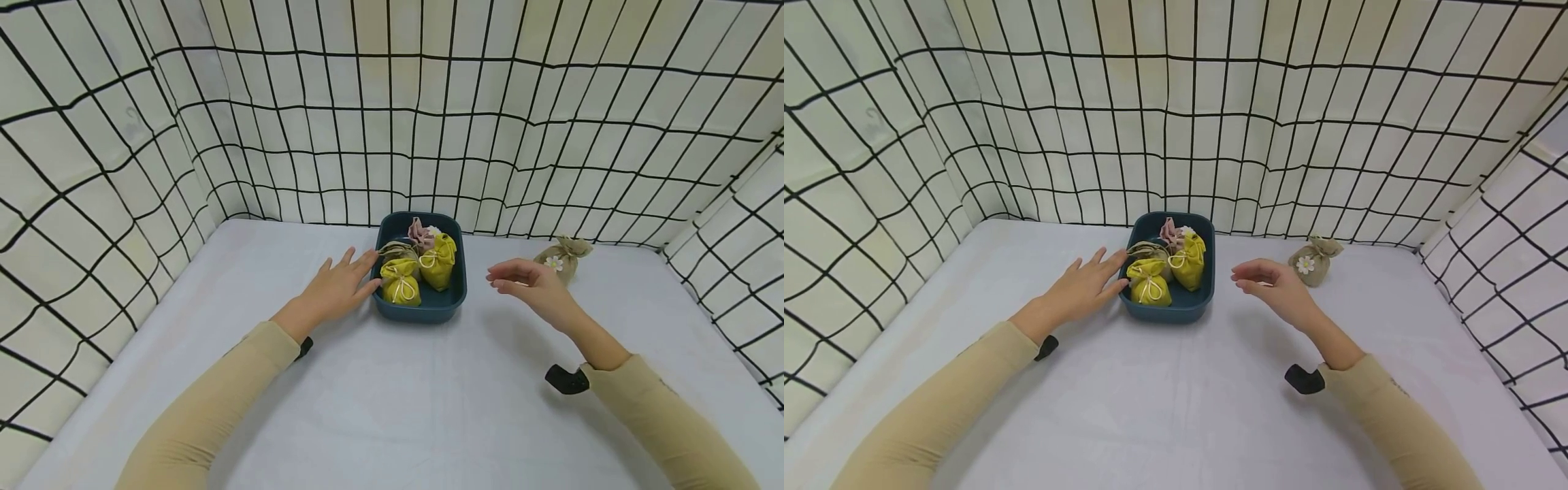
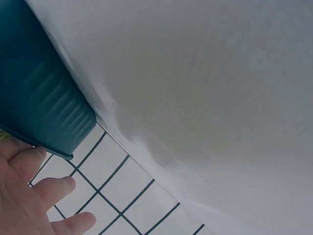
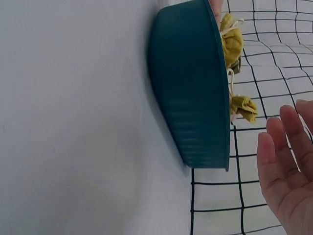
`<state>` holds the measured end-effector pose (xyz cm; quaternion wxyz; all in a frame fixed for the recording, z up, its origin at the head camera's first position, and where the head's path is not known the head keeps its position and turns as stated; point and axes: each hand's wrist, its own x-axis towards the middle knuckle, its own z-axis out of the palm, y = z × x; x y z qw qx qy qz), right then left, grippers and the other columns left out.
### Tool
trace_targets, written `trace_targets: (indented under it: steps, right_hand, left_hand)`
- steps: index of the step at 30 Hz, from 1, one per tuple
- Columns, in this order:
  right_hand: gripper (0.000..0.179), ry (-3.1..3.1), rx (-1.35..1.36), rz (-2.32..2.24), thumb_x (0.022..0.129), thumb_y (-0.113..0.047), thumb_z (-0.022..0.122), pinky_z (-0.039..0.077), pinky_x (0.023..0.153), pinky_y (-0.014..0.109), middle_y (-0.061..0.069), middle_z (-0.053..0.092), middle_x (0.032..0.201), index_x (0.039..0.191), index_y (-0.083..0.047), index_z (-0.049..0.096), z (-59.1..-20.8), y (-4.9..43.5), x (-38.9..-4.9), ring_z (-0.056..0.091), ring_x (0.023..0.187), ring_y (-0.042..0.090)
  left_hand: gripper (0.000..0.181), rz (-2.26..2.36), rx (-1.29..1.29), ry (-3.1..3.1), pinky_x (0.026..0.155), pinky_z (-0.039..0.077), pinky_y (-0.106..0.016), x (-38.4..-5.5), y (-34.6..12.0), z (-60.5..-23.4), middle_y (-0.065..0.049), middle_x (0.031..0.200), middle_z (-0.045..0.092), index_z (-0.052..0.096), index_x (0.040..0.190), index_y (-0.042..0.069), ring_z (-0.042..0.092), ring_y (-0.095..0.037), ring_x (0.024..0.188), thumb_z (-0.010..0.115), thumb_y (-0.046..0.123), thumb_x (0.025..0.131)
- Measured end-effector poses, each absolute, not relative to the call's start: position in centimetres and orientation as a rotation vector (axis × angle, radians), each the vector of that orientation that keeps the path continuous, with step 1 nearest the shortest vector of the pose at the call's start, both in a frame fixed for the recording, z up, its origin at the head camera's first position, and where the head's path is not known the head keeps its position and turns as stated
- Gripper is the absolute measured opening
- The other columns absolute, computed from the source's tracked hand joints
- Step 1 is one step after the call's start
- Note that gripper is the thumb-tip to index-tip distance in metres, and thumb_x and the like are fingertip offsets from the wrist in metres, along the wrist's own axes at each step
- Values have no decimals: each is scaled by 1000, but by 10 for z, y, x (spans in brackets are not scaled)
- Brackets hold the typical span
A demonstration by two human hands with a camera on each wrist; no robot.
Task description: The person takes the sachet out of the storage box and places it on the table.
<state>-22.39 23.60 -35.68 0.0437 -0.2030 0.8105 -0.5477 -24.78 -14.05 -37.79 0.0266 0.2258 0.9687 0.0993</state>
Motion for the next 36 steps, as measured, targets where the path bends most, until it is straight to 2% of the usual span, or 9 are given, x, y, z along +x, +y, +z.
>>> trace_targets:
  steps: [9, 18, 29, 36]
  right_hand:
    - [24, 2534, -775, -1523, 101, -8, 66, 54, 94, 28, 13, 71, 120, 123, 2, 70, -357, 203, -230, 65, 113, 22]
    - [25, 2505, -808, -1524, 101, -7, 66, 53, 99, 43, 18, 70, 122, 124, 2, 69, -356, 178, -231, 63, 117, 29]
    - [29, 2487, -787, -1507, 101, -9, 67, 55, 93, 35, 13, 70, 123, 128, 0, 69, -364, 157, -237, 65, 113, 26]
    - [33, 2487, -783, -1472, 101, -11, 68, 56, 92, 38, 15, 70, 124, 130, 2, 67, -365, 147, -241, 65, 114, 28]
  left_hand:
    - [68, 318, 706, 2989, 116, 16, -70, -248, -140, -377, -7, 168, 24, 23, 165, 11, 13, -39, 155, 38, 49, 111]
    - [68, 308, 706, 2990, 116, 17, -70, -248, -140, -378, -7, 168, 23, 23, 165, 10, 13, -39, 154, 37, 49, 111]
    - [68, 326, 713, 2989, 116, 16, -70, -249, -140, -379, -8, 168, 24, 22, 165, 10, 13, -39, 155, 38, 49, 111]
    - [69, 319, 706, 2985, 116, 15, -70, -250, -140, -379, -7, 169, 23, 22, 165, 11, 13, -39, 155, 37, 50, 111]
